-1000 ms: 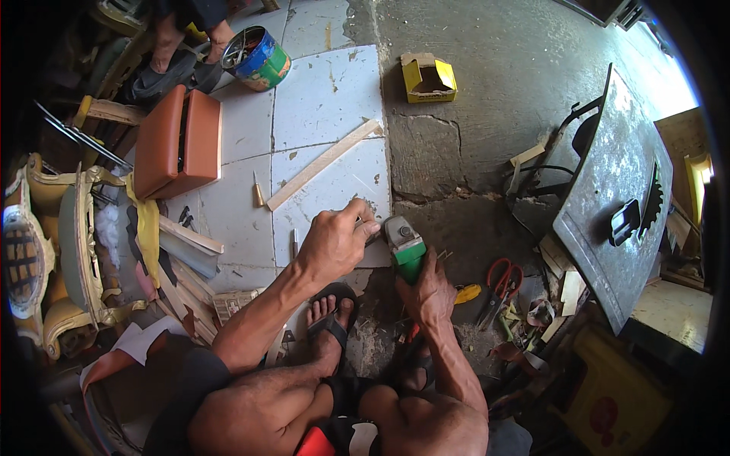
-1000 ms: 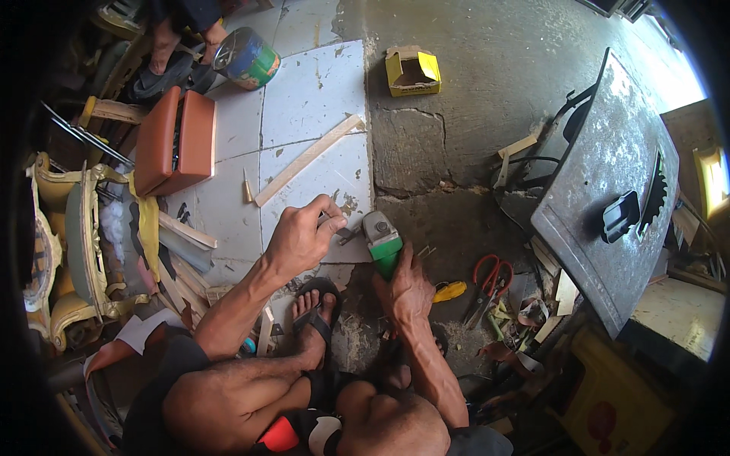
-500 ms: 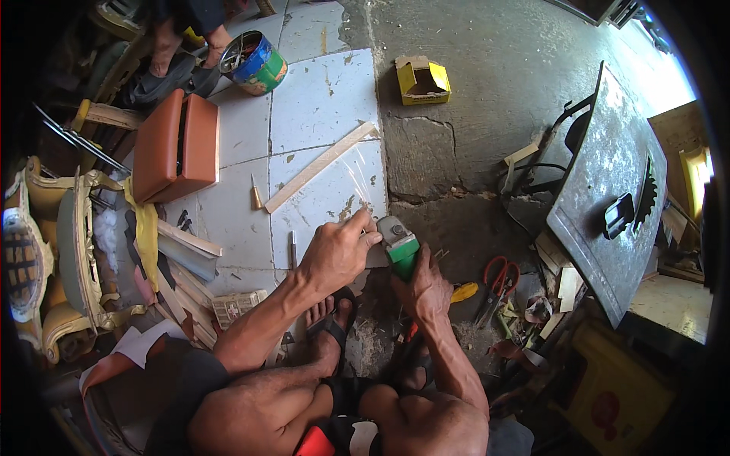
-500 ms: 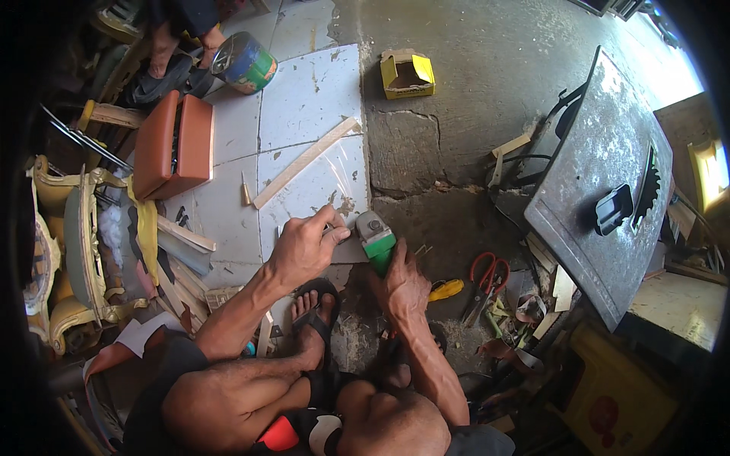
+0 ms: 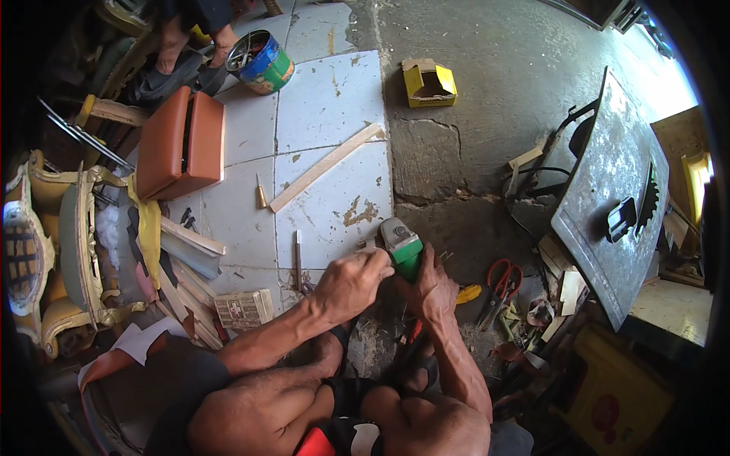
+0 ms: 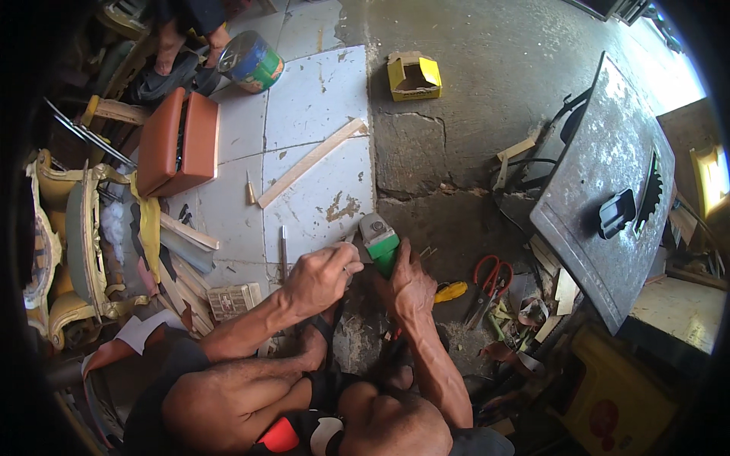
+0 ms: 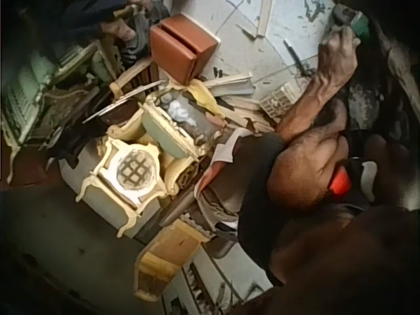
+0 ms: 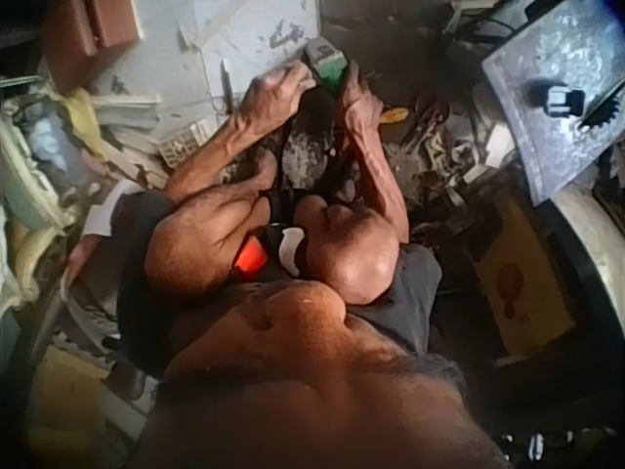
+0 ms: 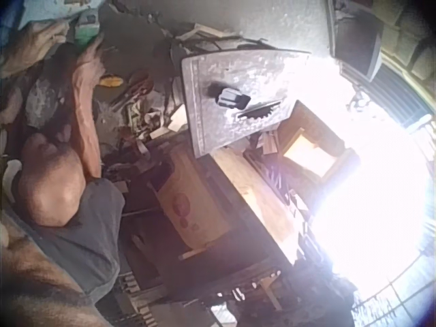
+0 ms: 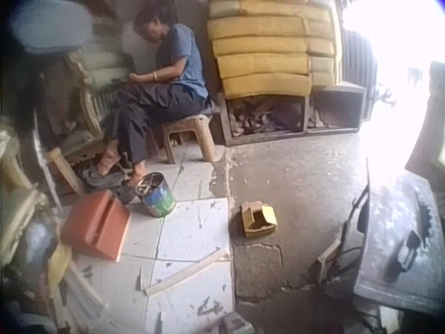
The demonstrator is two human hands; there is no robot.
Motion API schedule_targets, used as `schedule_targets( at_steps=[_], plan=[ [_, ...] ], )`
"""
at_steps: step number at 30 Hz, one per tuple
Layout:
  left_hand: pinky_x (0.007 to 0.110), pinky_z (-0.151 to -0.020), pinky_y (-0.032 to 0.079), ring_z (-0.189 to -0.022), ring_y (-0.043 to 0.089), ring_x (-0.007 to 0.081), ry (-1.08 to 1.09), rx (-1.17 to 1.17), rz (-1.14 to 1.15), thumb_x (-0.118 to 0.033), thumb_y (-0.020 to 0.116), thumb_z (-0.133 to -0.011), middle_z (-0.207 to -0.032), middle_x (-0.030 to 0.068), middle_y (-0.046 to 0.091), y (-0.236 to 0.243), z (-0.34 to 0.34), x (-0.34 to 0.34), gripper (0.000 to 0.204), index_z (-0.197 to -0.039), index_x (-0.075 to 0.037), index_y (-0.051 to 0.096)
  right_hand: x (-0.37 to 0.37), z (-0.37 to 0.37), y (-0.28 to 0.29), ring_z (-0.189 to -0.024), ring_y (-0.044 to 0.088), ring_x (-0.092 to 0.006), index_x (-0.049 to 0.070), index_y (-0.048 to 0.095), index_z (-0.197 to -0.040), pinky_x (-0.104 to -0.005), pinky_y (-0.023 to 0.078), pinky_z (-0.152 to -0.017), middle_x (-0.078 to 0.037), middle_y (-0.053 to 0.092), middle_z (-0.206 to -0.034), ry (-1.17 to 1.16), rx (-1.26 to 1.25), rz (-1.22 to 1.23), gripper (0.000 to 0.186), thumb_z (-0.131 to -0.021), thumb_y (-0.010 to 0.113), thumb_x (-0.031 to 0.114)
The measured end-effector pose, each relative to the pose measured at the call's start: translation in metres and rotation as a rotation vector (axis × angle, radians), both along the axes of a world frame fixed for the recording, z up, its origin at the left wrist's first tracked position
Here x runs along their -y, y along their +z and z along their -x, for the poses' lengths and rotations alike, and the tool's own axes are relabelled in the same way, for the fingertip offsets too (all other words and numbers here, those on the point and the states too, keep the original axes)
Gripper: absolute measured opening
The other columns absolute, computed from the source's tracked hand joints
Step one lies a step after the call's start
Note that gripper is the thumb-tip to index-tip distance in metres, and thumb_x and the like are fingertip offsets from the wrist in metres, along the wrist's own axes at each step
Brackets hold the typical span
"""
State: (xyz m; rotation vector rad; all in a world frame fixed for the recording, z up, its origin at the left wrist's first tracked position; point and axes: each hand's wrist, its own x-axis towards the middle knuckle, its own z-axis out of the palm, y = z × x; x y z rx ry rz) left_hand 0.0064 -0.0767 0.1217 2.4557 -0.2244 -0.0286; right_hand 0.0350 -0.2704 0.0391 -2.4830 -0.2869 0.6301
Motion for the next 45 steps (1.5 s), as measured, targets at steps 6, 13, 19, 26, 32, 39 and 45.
schedule_targets(
  at_steps=[6, 13, 19, 26, 32, 39, 45],
  plan=[
    [0.044, -0.075, 0.06, -0.088, 0.073, 0.038, -0.044, 0.049, -0.024, -0.001, 0.072, -0.09, -0.093, 0.018, 0.068, -0.007, 0.012, 0.003, 0.017, -0.098, 0.002, 0.057, -0.004, 0.0, 0.006, -0.102, 0.071, -0.0453, 0.004, 0.037, -0.152, -0.0547, 0.059, -0.077, -0.026, 0.065, -0.125, -0.019, 0.029, 0.016, 0.093, -0.08, 0.083, 0.039],
    [0.043, -0.092, 0.062, -0.106, 0.073, 0.0398, -0.087, 0.081, -0.103, -0.01, 0.074, -0.092, -0.102, 0.0216, 0.07, -0.016, 0.027, 0.004, 0.021, -0.1, 0.004, 0.06, -0.008, -0.001, 0.006, -0.104, 0.071, -0.0456, 0.004, 0.037, -0.152, -0.0562, 0.058, -0.078, -0.026, 0.065, -0.127, -0.001, -0.001, 0.063, 0.094, -0.08, 0.083, 0.042],
    [0.041, -0.095, 0.062, -0.111, 0.072, 0.0371, -0.147, 0.138, -0.199, -0.014, 0.073, -0.094, -0.107, 0.0202, 0.07, -0.016, 0.035, 0.008, 0.022, -0.099, 0.004, 0.061, -0.007, -0.002, 0.01, -0.102, 0.071, -0.0455, 0.003, 0.038, -0.151, -0.0555, 0.058, -0.077, -0.025, 0.066, -0.124, 0.037, 0.033, 0.067, 0.094, -0.079, 0.084, 0.043],
    [0.039, -0.095, 0.061, -0.114, 0.069, 0.0361, -0.222, 0.205, -0.289, -0.014, 0.072, -0.092, -0.107, 0.0184, 0.067, -0.029, 0.046, 0.011, 0.019, -0.096, 0.002, 0.063, -0.008, -0.003, 0.014, -0.099, 0.072, -0.0459, 0.004, 0.039, -0.151, -0.055, 0.058, -0.077, -0.026, 0.066, -0.122, 0.007, 0.06, 0.088, 0.093, -0.078, 0.084, 0.041],
    [0.036, -0.093, 0.06, -0.107, 0.067, 0.0355, -0.261, 0.304, -0.368, -0.012, 0.065, -0.085, -0.099, 0.0182, 0.063, -0.028, 0.052, 0.009, 0.015, -0.093, 0.0, 0.061, -0.014, -0.001, 0.018, -0.1, 0.072, -0.0467, 0.005, 0.039, -0.151, -0.057, 0.058, -0.079, -0.025, 0.066, -0.125, 0.006, 0.032, 0.114, 0.091, -0.081, 0.081, 0.042],
    [0.047, -0.104, 0.055, -0.11, 0.067, 0.0398, -0.339, 0.312, -0.409, -0.017, 0.064, -0.085, -0.1, 0.0205, 0.066, -0.044, 0.069, 0.013, 0.019, -0.094, 0.001, 0.064, -0.013, 0.0, 0.019, -0.098, 0.072, -0.0483, 0.005, 0.039, -0.151, -0.0579, 0.057, -0.079, -0.027, 0.066, -0.124, 0.021, 0.058, 0.119, 0.089, -0.082, 0.08, 0.043],
    [0.059, -0.1, 0.054, -0.111, 0.064, 0.0509, -0.338, 0.372, -0.38, -0.022, 0.064, -0.083, -0.105, 0.0319, 0.068, -0.076, 0.091, 0.019, 0.036, -0.102, 0.009, 0.068, -0.014, -0.002, 0.03, -0.095, 0.072, -0.0485, 0.004, 0.041, -0.15, -0.0576, 0.058, -0.078, -0.027, 0.067, -0.121, -0.007, 0.064, 0.132, 0.088, -0.081, 0.081, 0.042]
  ],
)
